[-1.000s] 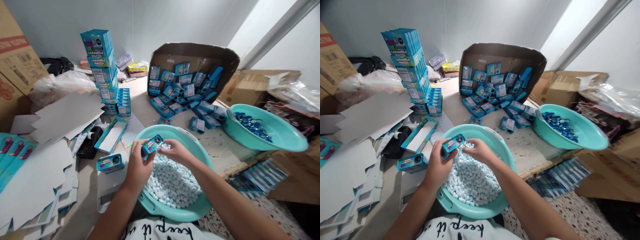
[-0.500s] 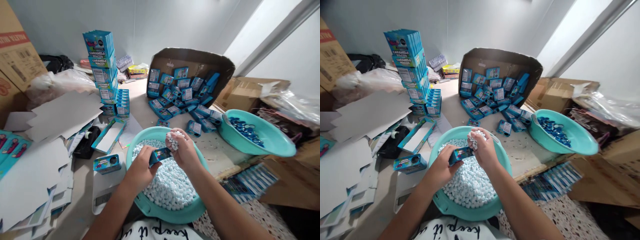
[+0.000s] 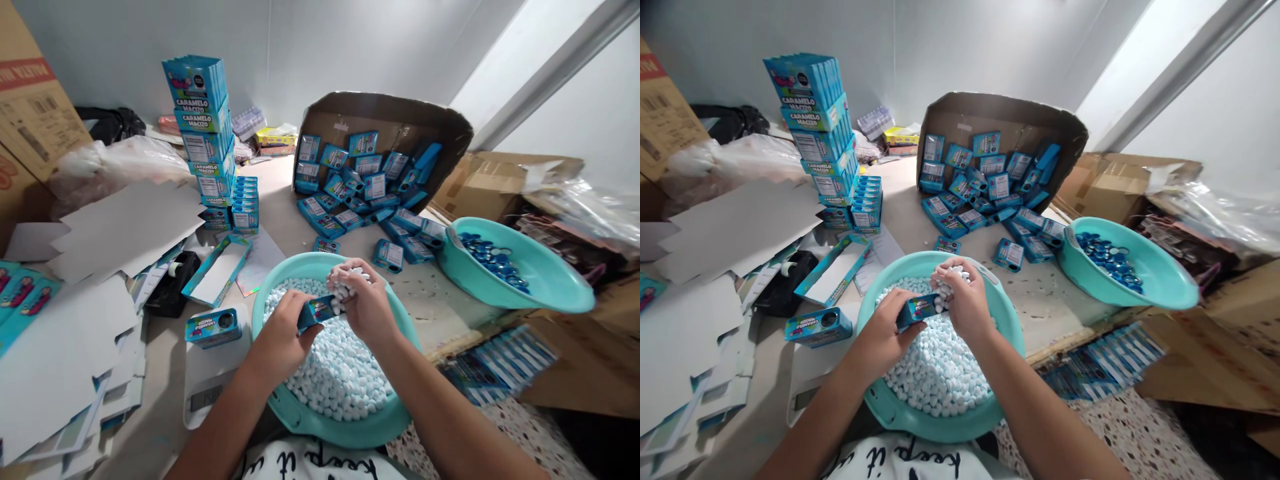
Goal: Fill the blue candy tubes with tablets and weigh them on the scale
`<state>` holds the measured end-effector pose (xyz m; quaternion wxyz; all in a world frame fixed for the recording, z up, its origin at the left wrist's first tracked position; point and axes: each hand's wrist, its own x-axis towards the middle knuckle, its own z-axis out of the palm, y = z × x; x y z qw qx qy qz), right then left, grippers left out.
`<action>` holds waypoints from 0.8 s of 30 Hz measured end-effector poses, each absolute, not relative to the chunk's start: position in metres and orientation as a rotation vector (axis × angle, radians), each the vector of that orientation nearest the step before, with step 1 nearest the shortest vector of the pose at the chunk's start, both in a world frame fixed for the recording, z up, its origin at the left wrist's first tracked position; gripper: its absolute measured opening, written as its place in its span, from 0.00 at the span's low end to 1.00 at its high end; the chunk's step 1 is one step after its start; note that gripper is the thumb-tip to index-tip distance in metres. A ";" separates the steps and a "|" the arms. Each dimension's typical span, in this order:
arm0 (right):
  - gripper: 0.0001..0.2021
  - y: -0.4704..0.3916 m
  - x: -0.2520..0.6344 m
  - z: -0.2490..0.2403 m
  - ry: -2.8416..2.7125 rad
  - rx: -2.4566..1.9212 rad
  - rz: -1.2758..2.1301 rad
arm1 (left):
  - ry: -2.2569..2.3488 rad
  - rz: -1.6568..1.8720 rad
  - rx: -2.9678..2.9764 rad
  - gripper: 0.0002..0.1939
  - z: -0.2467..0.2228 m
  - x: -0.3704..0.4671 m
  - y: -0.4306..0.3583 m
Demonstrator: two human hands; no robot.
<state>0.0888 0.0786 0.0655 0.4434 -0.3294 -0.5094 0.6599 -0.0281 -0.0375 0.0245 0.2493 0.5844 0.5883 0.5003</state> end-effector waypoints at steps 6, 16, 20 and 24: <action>0.12 0.078 0.091 0.063 -1.301 -0.660 1.669 | 1.601 1.380 1.582 0.17 0.024 -0.028 -0.038; 0.24 0.073 0.091 0.061 -1.503 -0.533 1.491 | 1.574 1.446 1.589 0.15 0.024 -0.029 -0.036; 0.19 0.071 0.095 0.056 -1.587 -0.503 1.408 | 1.585 1.473 1.567 0.15 0.024 -0.029 -0.036; 0.16 0.074 0.107 0.052 -1.708 -0.446 1.170 | 1.647 1.476 1.474 0.16 0.023 -0.028 -0.036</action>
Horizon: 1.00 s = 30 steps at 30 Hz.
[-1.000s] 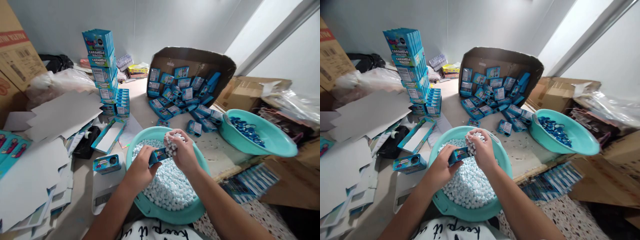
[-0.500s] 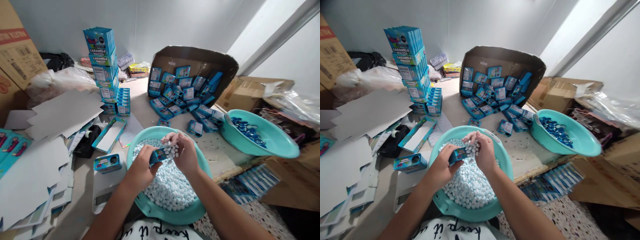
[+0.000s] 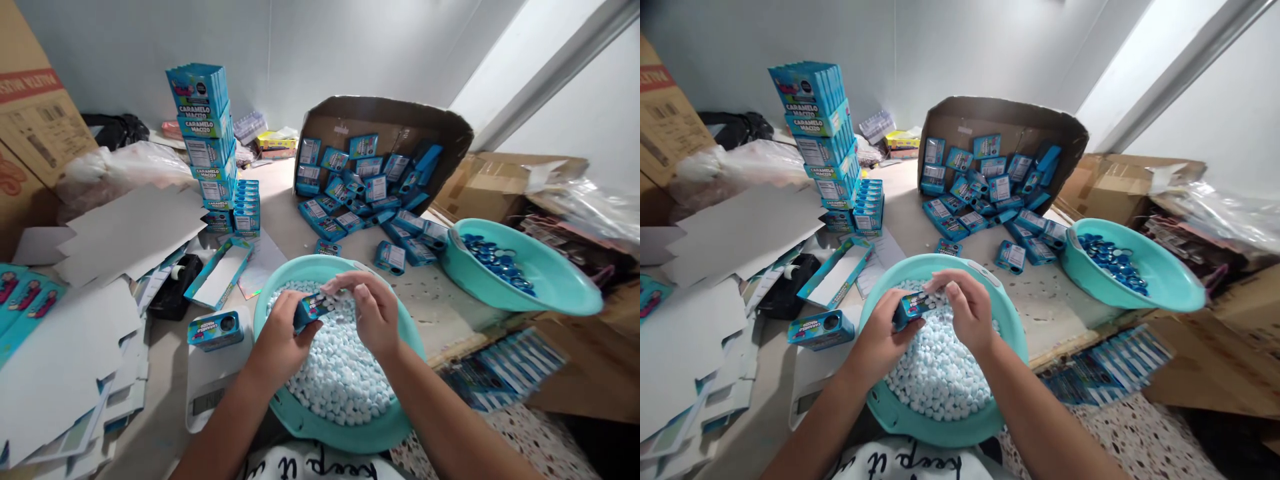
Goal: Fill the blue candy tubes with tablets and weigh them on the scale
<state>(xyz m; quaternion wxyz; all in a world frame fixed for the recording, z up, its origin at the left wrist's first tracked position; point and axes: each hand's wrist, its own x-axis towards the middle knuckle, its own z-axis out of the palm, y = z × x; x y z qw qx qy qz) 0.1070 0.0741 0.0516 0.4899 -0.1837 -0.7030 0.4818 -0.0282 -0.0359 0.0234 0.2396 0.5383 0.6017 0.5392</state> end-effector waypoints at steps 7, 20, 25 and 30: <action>0.11 0.088 0.121 0.060 -2.120 -0.327 0.765 | 1.801 1.598 1.370 0.14 0.023 -0.027 -0.035; 0.07 0.091 0.113 0.057 -2.212 -0.333 0.732 | 1.810 1.540 1.386 0.15 0.023 -0.027 -0.034; 0.05 0.096 0.114 0.054 -2.080 -0.477 0.730 | 1.814 1.553 1.397 0.14 0.024 -0.027 -0.035; 0.11 0.095 0.113 0.054 -2.166 -0.489 0.763 | 1.809 1.559 1.415 0.14 0.024 -0.027 -0.033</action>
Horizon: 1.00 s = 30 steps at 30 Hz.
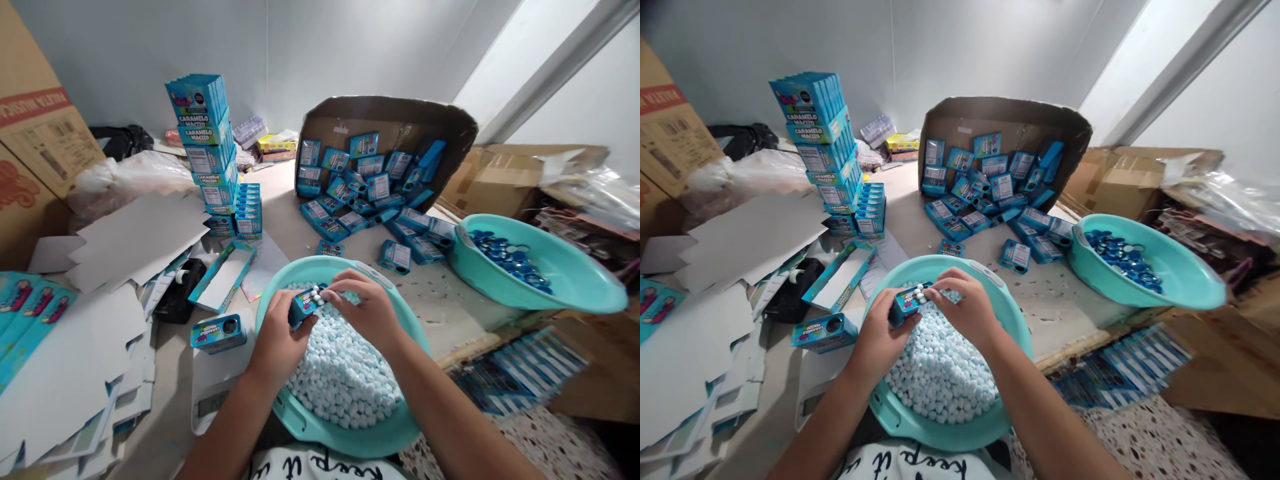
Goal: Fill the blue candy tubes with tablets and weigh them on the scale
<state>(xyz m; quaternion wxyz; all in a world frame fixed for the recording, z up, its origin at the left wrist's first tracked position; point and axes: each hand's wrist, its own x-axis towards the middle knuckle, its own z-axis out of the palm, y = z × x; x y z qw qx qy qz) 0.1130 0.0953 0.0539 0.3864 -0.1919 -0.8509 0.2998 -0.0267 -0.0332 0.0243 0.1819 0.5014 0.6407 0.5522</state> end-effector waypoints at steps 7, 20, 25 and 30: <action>0.10 0.091 0.112 0.056 -2.148 -0.428 0.815 | 1.821 1.521 1.428 0.13 0.027 -0.027 -0.033; 0.06 0.099 0.118 0.055 -2.130 -0.453 0.888 | 1.854 1.489 1.480 0.12 0.026 -0.027 -0.034; 0.07 0.098 0.118 0.057 -2.111 -0.465 0.891 | 1.848 1.464 1.497 0.13 0.026 -0.027 -0.034; 0.09 0.099 0.113 0.051 -2.163 -0.485 0.982 | 1.823 1.479 1.469 0.13 0.025 -0.026 -0.034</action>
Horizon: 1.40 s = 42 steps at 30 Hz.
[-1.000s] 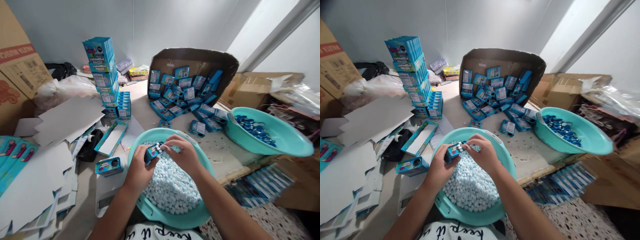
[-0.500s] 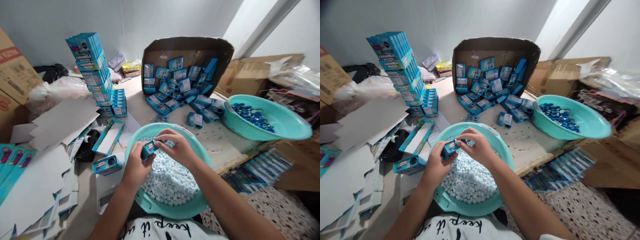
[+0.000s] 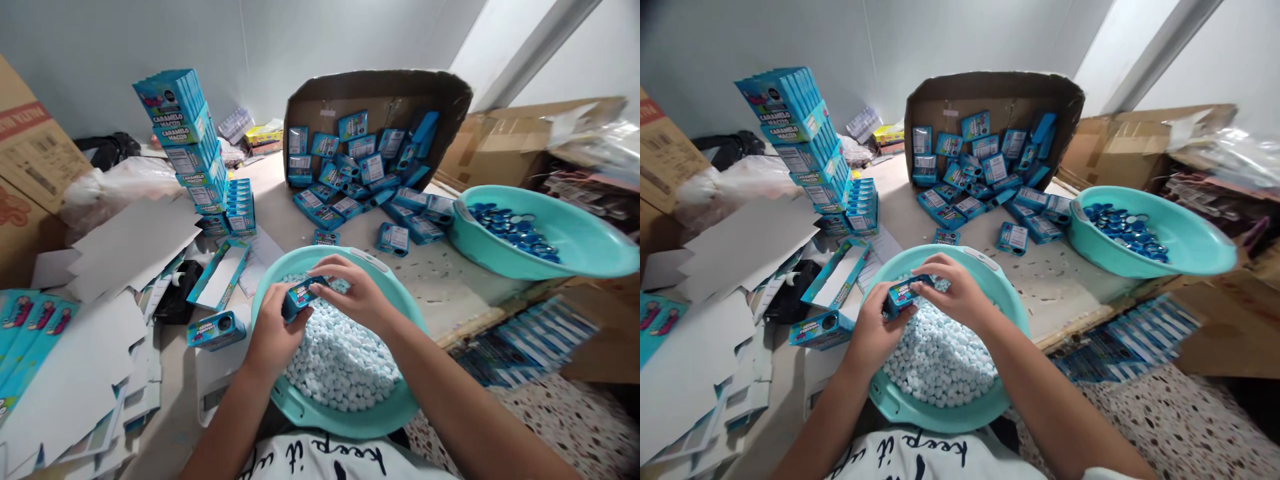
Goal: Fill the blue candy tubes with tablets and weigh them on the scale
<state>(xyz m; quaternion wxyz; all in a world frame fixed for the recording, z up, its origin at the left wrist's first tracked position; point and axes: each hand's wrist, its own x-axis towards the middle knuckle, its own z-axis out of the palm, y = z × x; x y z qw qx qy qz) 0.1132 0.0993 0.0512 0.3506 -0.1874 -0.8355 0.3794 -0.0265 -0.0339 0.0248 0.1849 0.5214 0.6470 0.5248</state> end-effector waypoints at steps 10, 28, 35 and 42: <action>0.30 0.097 0.110 0.051 -2.103 -0.514 1.605 | 1.624 1.608 1.523 0.13 0.029 -0.030 -0.029; 0.21 0.100 0.110 0.050 -1.790 -0.930 1.021 | 2.781 1.880 1.404 0.05 0.066 -0.110 -0.183; 0.19 0.102 0.118 0.055 -1.876 -0.969 0.674 | 2.104 0.702 2.051 0.14 0.062 -0.030 -0.106; 0.18 0.097 0.128 0.057 -1.941 -0.924 0.712 | 2.144 0.527 2.086 0.17 0.061 -0.017 -0.075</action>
